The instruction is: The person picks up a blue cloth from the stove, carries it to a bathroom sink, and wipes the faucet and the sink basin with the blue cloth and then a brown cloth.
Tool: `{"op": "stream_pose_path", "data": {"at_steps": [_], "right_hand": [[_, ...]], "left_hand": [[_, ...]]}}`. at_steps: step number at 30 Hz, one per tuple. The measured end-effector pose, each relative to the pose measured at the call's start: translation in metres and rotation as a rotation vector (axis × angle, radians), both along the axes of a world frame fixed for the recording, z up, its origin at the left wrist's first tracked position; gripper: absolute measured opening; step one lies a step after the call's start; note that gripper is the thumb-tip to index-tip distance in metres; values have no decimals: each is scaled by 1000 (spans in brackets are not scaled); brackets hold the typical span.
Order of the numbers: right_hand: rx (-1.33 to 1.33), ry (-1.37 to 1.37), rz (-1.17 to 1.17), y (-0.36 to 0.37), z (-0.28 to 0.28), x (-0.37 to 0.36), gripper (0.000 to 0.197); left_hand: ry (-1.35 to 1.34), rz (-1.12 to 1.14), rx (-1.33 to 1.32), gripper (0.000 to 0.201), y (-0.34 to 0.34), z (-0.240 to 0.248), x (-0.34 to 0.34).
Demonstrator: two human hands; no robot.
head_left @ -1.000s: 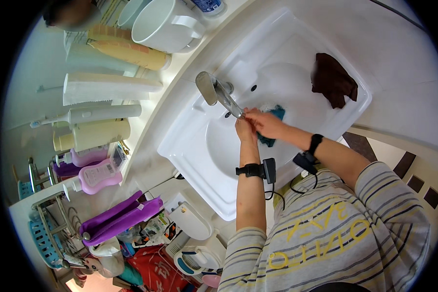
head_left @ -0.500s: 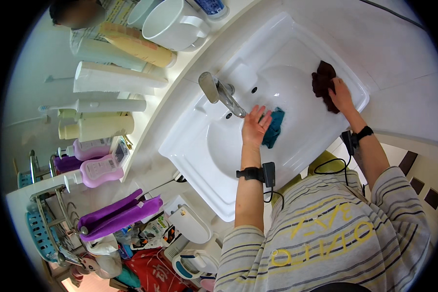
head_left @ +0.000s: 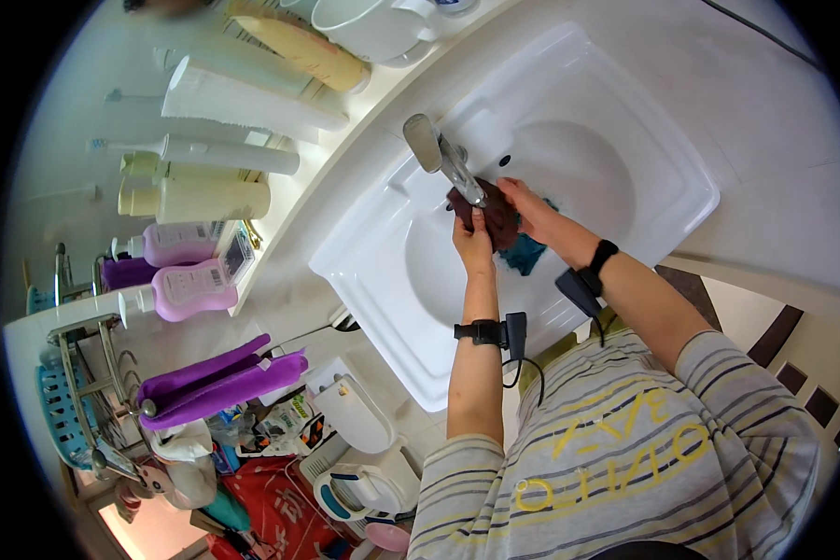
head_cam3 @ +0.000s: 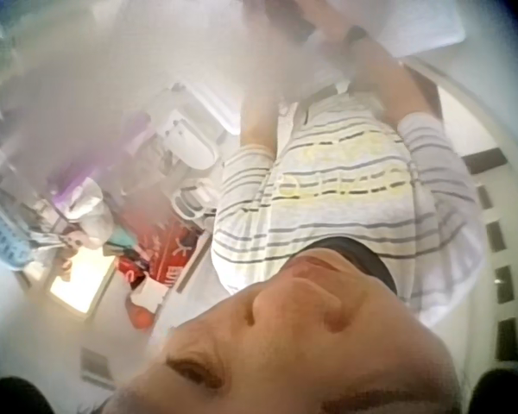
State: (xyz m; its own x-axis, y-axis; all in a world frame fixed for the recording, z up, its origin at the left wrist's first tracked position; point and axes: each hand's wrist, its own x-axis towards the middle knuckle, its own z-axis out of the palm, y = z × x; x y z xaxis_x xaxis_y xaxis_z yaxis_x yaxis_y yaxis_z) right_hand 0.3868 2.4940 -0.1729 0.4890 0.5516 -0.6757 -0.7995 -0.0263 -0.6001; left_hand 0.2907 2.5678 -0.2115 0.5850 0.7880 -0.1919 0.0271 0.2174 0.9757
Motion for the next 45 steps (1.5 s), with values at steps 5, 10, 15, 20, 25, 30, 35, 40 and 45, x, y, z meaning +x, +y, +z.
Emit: {"op": "stream_pose_path", "data": {"at_steps": [5, 10, 15, 20, 25, 30, 35, 40, 45], "right_hand": [[638, 181, 162, 7, -84, 11, 35], [262, 528, -4, 22, -21, -21, 35], [443, 274, -45, 25, -43, 7, 30], [322, 175, 85, 15, -23, -20, 26], [80, -141, 273, 9, -30, -25, 37], [41, -68, 368, 4, -34, -37, 31], [-10, -99, 419, -10, -22, -35, 26], [-40, -120, 404, -11, -21, -38, 25], [-101, -148, 464, -1, -22, -59, 23]], "left_hand": [[235, -84, 707, 33, -16, 14, 23], [358, 140, 619, 32, 23, 0, 17], [192, -71, 412, 38, -16, -21, 16], [112, 156, 189, 31, -1, -18, -1], [331, 260, 881, 33, 60, 13, 4], [662, -212, 1363, 50, 88, 0, 4], [638, -102, 1446, 53, 125, -28, -72], [981, 210, 1335, 50, 170, -27, -153], [1158, 127, 1102, 90, 164, 1, -118]]}}
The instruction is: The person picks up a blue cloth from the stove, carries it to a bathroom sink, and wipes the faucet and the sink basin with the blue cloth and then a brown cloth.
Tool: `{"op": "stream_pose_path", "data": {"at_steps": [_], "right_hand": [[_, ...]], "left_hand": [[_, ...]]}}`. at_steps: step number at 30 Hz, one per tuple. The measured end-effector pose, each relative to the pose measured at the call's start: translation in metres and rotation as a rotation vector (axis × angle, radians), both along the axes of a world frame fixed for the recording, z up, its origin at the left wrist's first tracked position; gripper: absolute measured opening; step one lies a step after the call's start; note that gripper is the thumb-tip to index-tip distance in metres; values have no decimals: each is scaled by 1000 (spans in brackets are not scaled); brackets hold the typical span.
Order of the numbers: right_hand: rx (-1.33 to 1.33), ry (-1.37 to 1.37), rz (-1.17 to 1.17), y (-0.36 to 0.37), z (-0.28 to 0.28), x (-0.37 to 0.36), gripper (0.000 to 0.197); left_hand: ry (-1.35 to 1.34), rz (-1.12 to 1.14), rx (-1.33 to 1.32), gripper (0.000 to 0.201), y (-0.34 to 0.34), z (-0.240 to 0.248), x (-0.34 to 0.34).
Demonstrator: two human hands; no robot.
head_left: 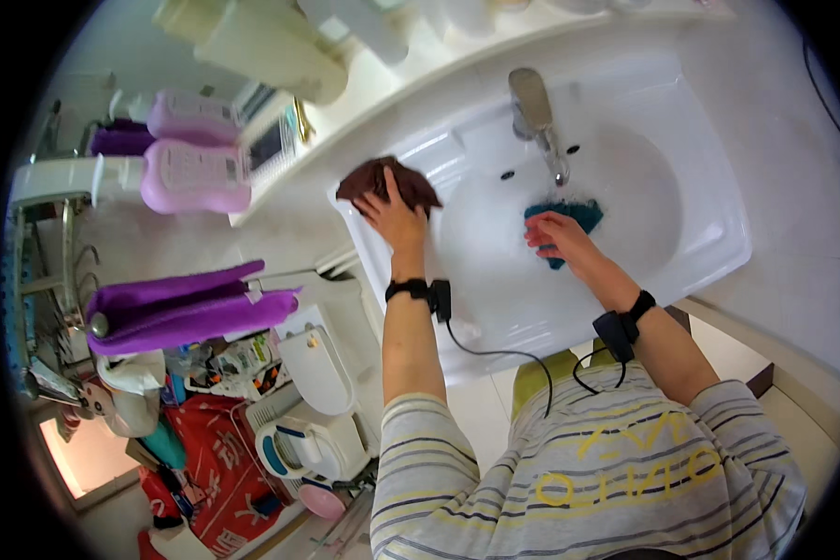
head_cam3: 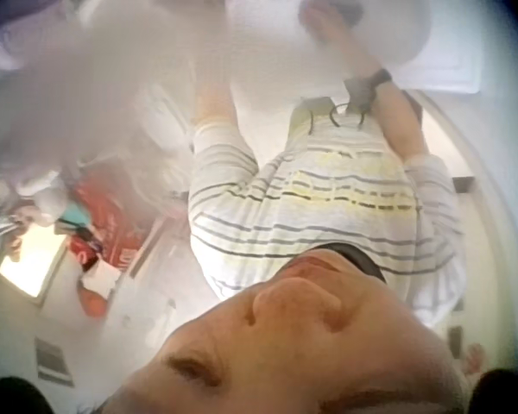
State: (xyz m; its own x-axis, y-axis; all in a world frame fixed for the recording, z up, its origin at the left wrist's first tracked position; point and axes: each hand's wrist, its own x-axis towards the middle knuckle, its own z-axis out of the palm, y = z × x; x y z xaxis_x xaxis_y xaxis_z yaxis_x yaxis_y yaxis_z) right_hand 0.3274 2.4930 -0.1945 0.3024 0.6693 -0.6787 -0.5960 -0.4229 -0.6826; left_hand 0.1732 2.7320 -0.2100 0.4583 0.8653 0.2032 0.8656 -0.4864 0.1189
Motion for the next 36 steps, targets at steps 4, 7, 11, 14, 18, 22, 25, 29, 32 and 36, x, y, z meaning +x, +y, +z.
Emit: {"op": "stream_pose_path", "data": {"at_steps": [4, 7, 11, 14, 18, 22, 25, 29, 32, 36], "right_hand": [[25, 23, 90, 18, -7, -35, 22], [65, -61, 214, 28, -16, -55, 22], [141, -244, 327, 23, -30, -69, 22], [266, -529, 484, 8, -46, -71, 25], [390, -829, 805, -13, -27, -81, 29], [443, -948, 824, -26, -39, -64, 30], [316, -923, 747, -39, -38, -40, 28], [203, -911, 771, -45, -37, -34, 22], [285, -752, 740, -37, -36, -52, 26], [282, -721, 693, -38, -33, -57, 26]], "left_hand": [[-1, -150, 11, 70, -15, -15, -60], [20, -291, -187, 64, -70, -10, -107], [-18, -342, -311, 60, -153, 11, -160], [1, -297, -352, 53, -211, 17, -188], [-125, -243, -383, 48, -249, 15, -169], [-250, -461, -463, 48, -277, 24, -93], [-241, -481, -433, 46, -257, 5, -106], [-51, -467, -243, 37, -190, 0, -109], [129, -446, -135, 40, -146, -4, -85], [141, -442, -179, 39, -166, -11, -88]]}}
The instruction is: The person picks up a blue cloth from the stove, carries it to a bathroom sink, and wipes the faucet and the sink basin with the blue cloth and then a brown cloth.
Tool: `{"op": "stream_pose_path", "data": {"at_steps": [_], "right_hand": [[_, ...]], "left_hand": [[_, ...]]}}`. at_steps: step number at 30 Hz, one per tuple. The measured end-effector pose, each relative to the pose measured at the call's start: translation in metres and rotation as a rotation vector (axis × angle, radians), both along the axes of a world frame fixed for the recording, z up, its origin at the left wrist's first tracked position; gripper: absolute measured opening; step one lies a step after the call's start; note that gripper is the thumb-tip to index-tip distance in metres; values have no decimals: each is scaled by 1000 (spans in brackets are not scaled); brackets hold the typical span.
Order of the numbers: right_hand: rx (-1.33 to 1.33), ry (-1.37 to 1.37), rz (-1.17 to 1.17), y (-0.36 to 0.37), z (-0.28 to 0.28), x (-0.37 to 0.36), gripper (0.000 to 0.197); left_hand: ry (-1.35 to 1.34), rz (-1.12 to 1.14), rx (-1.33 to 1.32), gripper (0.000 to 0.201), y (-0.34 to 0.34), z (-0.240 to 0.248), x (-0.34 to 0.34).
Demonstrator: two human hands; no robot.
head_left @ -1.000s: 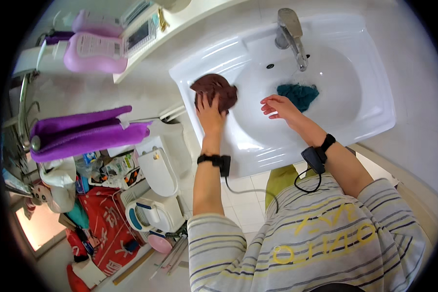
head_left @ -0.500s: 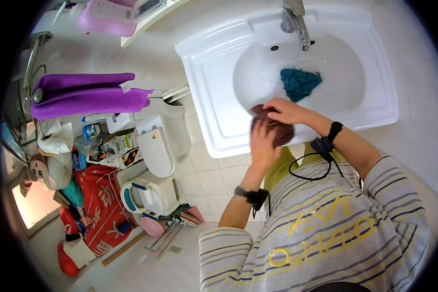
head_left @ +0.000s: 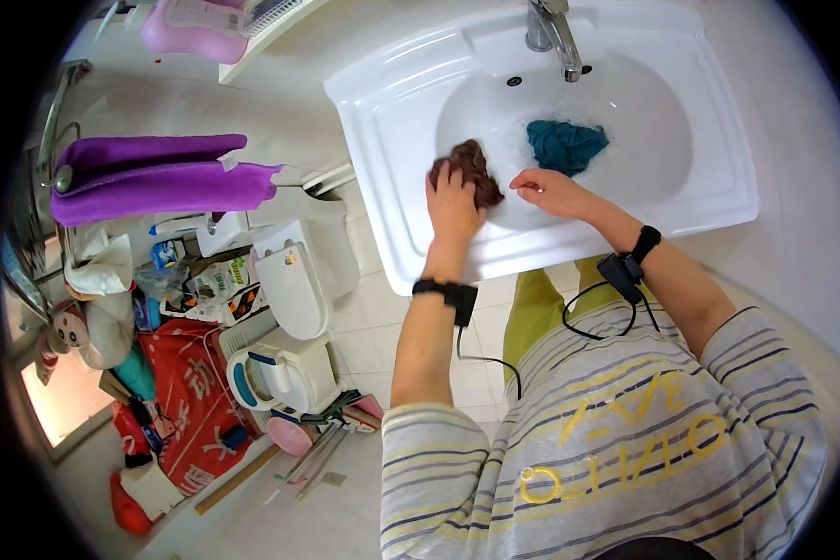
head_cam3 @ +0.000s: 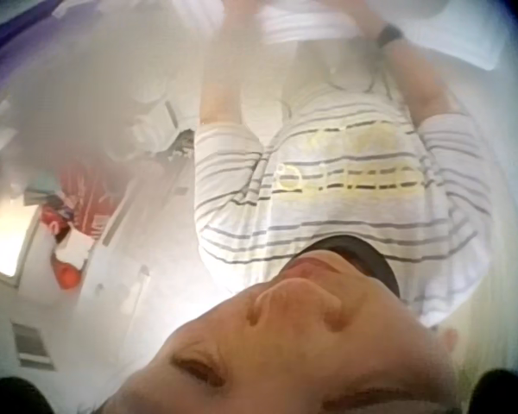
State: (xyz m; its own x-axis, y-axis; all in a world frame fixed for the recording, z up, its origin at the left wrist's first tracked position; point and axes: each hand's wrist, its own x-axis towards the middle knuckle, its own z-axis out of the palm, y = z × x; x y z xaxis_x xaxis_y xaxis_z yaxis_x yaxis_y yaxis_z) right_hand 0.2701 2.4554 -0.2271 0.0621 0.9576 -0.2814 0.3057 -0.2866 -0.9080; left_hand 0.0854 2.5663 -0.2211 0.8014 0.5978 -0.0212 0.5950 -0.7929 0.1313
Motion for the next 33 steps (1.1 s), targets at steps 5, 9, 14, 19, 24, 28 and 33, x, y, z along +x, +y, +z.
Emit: {"op": "stream_pose_path", "data": {"at_steps": [5, 9, 14, 19, 24, 28, 33], "right_hand": [[-78, -105, 12, -6, -7, 13, 27], [-63, -78, 23, -8, -3, 8, 26], [-14, -80, -52, -10, 10, 16, 25], [-26, -133, -73, -35, 14, 47, 24], [-82, -168, -83, -41, 16, 51, 25], [-14, -120, 25, -19, 11, 16, 24], [54, -94, 155, 12, 16, -26, 24]], "left_hand": [[-304, 57, -213, 34, -51, 25, -65], [-162, 168, -116, 42, -54, 39, -129], [-194, 115, -221, 50, -90, 32, -63], [-281, -134, -424, 50, -131, 40, 23], [-291, -76, -276, 43, -104, 23, -49], [-46, 194, -13, 49, -48, 36, -135], [-198, 477, -61, 55, -61, 31, -152]]}}
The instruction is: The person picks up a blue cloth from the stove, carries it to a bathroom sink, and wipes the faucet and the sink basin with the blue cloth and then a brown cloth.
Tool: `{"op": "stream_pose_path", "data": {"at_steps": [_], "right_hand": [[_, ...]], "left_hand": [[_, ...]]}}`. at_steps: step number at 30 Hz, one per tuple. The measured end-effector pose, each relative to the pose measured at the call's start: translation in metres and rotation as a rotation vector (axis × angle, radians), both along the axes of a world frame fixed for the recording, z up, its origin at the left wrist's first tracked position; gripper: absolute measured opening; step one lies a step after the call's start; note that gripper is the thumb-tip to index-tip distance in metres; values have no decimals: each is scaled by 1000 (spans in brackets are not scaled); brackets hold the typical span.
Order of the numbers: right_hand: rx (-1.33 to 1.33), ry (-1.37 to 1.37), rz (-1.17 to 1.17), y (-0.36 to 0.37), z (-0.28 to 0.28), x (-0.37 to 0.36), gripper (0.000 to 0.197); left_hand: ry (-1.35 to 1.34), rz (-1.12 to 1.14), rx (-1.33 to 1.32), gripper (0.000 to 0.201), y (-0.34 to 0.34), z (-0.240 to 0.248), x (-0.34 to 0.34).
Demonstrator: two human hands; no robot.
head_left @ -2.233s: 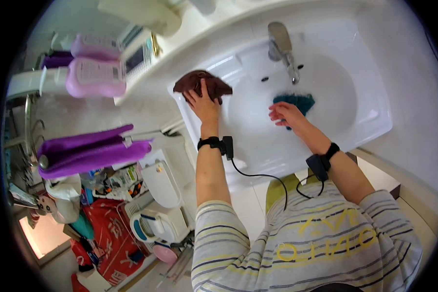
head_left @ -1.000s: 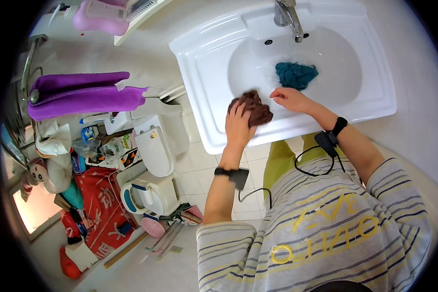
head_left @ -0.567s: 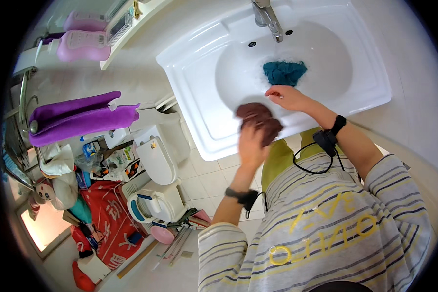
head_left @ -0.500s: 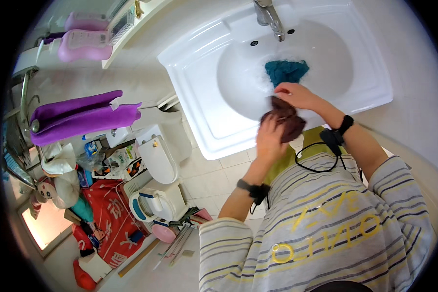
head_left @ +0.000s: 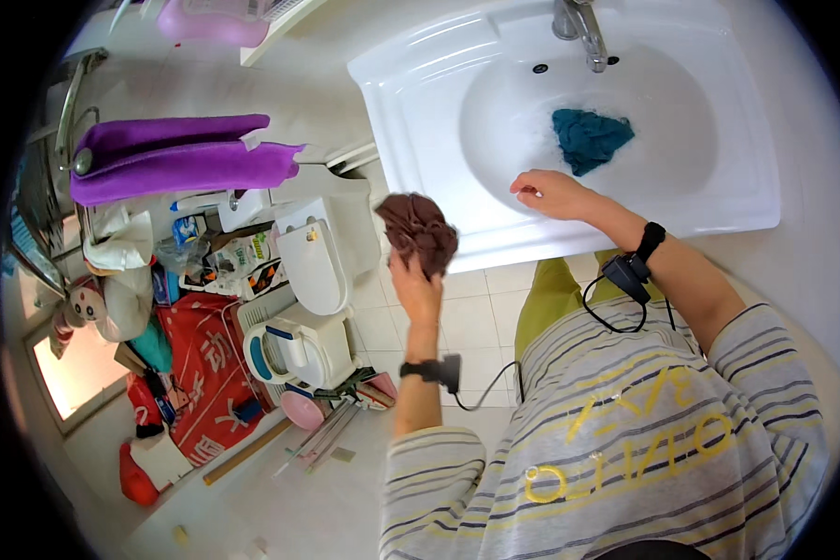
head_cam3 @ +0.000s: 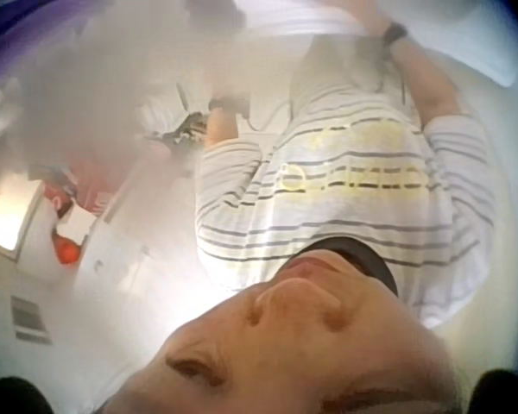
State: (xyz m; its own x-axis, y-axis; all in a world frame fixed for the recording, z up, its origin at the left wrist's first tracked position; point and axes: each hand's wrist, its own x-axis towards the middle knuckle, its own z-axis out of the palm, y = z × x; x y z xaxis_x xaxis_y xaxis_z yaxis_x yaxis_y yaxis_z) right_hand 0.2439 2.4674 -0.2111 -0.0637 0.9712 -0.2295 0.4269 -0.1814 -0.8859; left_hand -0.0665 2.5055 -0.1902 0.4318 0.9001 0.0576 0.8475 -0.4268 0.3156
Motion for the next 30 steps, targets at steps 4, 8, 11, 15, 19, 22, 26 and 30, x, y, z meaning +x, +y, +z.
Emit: {"op": "stream_pose_path", "data": {"at_steps": [4, 8, 11, 15, 19, 22, 26, 30], "right_hand": [[2, 24, 14, 6, 4, -20, 25], [-45, -35, 57, 11, 2, -33, 25], [-20, -17, 50, 21, 2, -45, 25], [60, 26, -3, 26, 3, -42, 25], [73, -5, -17, 11, 0, -21, 25], [-6, -73, 70, -10, 3, 2, 30], [39, -84, 78, -49, 17, 30, 38], [-55, -117, -45, -102, 19, 69, 40]], "left_hand": [[24, 27, 80, 59, -30, -7, -8], [-46, 50, 33, 60, 23, -2, 10], [-92, 90, 31, 60, 70, -5, 28], [63, -150, 170, 55, 38, -16, 23], [-65, -256, -88, 45, -27, -4, 36], [-163, -375, -158, 46, -46, 1, 78], [-190, -546, -241, 49, -67, -3, 159], [-210, -646, -325, 48, -94, -12, 237]]}}
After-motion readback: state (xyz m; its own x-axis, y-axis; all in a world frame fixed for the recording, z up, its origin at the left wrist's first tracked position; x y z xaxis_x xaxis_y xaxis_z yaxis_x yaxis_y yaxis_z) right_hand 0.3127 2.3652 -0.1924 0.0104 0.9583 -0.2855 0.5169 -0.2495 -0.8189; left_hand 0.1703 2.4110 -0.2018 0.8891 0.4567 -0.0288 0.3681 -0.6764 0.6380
